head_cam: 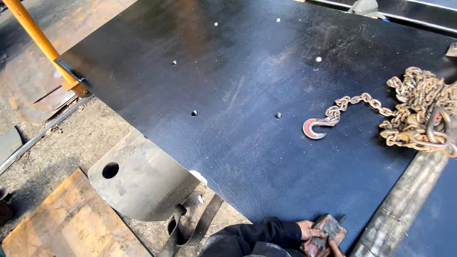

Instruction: Operating a crane or hoist via a remote control to move a large metal plate.

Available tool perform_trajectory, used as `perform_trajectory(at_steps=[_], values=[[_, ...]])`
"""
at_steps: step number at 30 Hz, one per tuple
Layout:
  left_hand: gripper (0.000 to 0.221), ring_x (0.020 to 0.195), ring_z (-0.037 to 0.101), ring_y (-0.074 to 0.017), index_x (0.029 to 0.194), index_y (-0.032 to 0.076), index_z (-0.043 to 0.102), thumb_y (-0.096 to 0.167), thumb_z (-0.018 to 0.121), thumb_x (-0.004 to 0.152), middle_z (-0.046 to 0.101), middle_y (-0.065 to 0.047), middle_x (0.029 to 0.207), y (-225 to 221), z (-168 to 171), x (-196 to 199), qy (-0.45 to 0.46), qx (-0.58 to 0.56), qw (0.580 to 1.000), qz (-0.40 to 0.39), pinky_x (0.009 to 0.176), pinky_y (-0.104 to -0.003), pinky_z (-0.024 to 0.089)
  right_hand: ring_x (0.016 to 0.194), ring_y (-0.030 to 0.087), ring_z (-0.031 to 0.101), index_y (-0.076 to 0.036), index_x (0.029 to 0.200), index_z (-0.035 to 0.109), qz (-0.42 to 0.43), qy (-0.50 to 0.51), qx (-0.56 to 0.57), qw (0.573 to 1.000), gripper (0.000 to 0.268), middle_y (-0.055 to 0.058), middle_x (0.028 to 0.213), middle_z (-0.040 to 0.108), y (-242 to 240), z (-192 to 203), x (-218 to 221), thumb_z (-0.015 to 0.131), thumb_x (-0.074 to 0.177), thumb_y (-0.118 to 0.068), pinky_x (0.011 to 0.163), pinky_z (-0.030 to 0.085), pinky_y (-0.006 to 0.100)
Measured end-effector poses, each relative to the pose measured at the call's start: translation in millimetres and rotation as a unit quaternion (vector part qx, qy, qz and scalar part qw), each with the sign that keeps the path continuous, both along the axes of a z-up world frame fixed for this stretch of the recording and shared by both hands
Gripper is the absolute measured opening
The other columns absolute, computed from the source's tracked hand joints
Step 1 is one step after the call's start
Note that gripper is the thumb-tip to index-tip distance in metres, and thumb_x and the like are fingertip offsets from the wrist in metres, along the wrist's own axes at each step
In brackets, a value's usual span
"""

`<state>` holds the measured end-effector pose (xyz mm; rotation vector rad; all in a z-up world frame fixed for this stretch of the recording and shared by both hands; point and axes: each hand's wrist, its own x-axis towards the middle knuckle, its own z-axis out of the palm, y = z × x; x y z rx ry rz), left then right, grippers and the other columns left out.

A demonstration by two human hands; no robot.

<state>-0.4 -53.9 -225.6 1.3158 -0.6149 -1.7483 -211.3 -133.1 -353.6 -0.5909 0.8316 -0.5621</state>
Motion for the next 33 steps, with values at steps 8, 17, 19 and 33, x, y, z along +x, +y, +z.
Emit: perform_trajectory(at_steps=[8,17,19,33], values=[[0.036,0.078,0.067,-0.013,0.119,0.005,0.066,0.034,0.072,0.098,0.071,-0.006,0.099,3.0,3.0,7.2,-0.058,-0.003,0.998,0.022,0.072,-0.025,0.057,0.112,0.045,0.053,0.008,0.147,0.045,0.077,0.186,0.141,0.969,0.059,0.038,0.139,0.053,1.1,172.2,41.8,0.048,0.101,-0.028,0.087,0.035,0.047],[0.028,0.084,0.07,-0.0118,0.116,0.0,0.067,0.019,0.073,0.096,0.073,-0.007,0.1,13.9,-2.6,14.0,0.051,-0.004,0.996,0.078,0.077,-0.022,0.059,0.099,0.037,0.064,0.013,0.128,0.065,-0.017,0.168,0.124,0.978,0.051,0.031,0.117,0.07,27.7,199.4,40.6,0.067,0.091,-0.022,0.084,0.048,0.043],[0.024,0.083,0.07,-0.0122,0.114,-0.001,0.066,0.015,0.072,0.096,0.073,-0.008,0.099,10.9,-4.4,18.5,0.053,-0.005,0.996,0.067,0.076,-0.021,0.059,0.101,0.037,0.066,0.012,0.129,0.065,-0.037,0.152,0.124,0.98,0.05,0.031,0.118,0.07,29.9,212.6,45.7,0.067,0.091,-0.021,0.086,0.049,0.043],[0.025,0.087,0.072,-0.0157,0.105,0.015,0.072,0.038,0.075,0.096,0.076,-0.005,0.088,-3.2,160.8,15.2,-0.222,-0.171,0.96,-0.031,0.08,-0.037,0.058,0.113,0.027,0.058,-0.003,0.133,0.063,-0.128,0.178,-0.133,0.967,0.057,0.022,0.119,0.065,41.1,298.8,64.7,0.077,0.09,-0.037,0.095,0.052,0.049]])
